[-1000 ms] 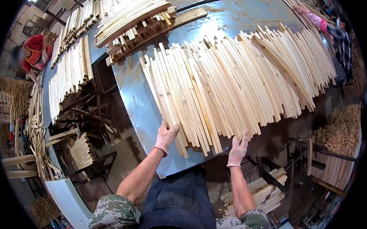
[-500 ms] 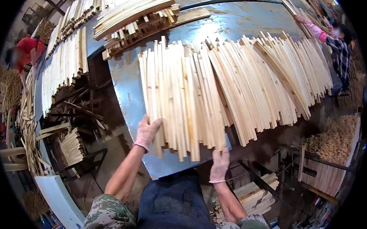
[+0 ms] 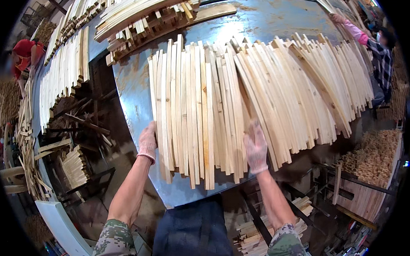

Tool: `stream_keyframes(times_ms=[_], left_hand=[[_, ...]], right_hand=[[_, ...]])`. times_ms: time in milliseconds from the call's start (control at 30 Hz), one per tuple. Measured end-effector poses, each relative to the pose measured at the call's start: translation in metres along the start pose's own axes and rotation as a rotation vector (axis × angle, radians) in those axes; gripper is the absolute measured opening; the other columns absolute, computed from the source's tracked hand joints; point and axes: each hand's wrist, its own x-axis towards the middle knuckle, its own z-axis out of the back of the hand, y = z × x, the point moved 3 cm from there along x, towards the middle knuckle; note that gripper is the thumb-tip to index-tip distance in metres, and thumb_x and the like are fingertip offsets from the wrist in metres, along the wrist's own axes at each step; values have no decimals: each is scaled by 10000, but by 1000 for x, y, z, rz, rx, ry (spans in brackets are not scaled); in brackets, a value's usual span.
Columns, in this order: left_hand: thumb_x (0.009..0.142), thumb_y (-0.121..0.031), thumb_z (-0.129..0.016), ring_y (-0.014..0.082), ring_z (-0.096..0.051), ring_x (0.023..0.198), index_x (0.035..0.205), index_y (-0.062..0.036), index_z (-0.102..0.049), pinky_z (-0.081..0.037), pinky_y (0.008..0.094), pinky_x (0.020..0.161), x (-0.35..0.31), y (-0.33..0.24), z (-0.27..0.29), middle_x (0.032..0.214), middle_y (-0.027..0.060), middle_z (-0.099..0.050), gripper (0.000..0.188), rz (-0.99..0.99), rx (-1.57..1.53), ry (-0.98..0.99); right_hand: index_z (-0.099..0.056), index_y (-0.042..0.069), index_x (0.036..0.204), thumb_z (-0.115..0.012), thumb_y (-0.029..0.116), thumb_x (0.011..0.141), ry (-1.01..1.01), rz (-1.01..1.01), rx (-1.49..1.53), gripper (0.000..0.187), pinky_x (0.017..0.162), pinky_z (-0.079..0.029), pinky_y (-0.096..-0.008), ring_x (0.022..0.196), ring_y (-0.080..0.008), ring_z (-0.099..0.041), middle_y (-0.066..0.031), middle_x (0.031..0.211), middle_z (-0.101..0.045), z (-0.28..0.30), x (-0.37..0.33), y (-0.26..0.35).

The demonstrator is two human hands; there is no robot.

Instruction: The person organizes wood slats on a table, moves bundles of the slats, and feeds them into an industrial wood processing machine.

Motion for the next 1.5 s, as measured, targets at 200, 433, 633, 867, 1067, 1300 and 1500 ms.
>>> stream_keyframes(times_ms=[200, 433, 633, 867, 1067, 1300, 1500], left_hand=[[1143, -383, -463, 240, -664, 1192, 1470, -4, -577, -526, 347, 1038, -20, -23, -39, 1355, 147, -681, 513, 261, -418, 73], [1144, -376, -431, 217, -669, 1131, 1375, -9, -626, -549, 361, 988, -50, 88, 3, 1239, 136, -709, 475, 94, -319, 320], [1090, -469, -551, 194, -673, 1016, 1292, -14, -657, -554, 361, 928, -134, 99, 18, 1107, 106, -713, 509, 228, -112, 359], [1060, -551, -591, 171, -665, 979, 1262, 3, -676, -557, 343, 884, -165, 110, 19, 1134, 79, -727, 597, 413, -190, 253], [1067, -471, -593, 155, -639, 872, 1156, 30, -691, -549, 332, 803, -191, 102, 36, 989, 73, -717, 518, 228, -91, 190], [1068, -431, -619, 117, -633, 892, 1187, 2, -718, -536, 308, 830, -258, 33, 92, 986, 32, -722, 459, 80, -202, 56], [1098, -342, -578, 205, -675, 998, 1254, -22, -691, -549, 364, 909, -324, 31, 177, 1105, 91, -734, 374, -207, -450, -55]], right_hand=[[-395, -8, 1621, -637, 152, 1015, 97, -285, 452, 672, 1299, -279, -393, 1589, -278, -332, -169, 1696, -385, -36, 37, 9], [-416, 19, 1627, -606, 169, 999, 57, -356, 373, 673, 1272, -332, -387, 1561, -268, -378, -165, 1692, -391, -8, -65, 22], [-550, -30, 1451, -670, 164, 989, 10, -669, 657, 515, 1087, -506, -360, 1267, -204, -612, -122, 1380, -637, 8, -160, 7], [-608, -16, 1298, -815, 204, 941, 90, -928, 503, 468, 863, -564, -303, 952, -147, -673, -58, 1139, -707, 8, -162, 10], [-627, -1, 1320, -812, 197, 933, 147, -892, 561, 472, 909, -544, -301, 979, -141, -661, -40, 1152, -707, 16, -159, 35], [-624, 16, 1395, -774, 194, 941, 357, -650, 577, 511, 979, -513, -342, 1087, -172, -658, -29, 1224, -707, 1, -115, 125], [-648, 18, 1317, -730, 137, 921, 520, -427, 685, 422, 929, -558, -349, 997, -174, -690, -31, 1114, -720, -42, -106, 224]])
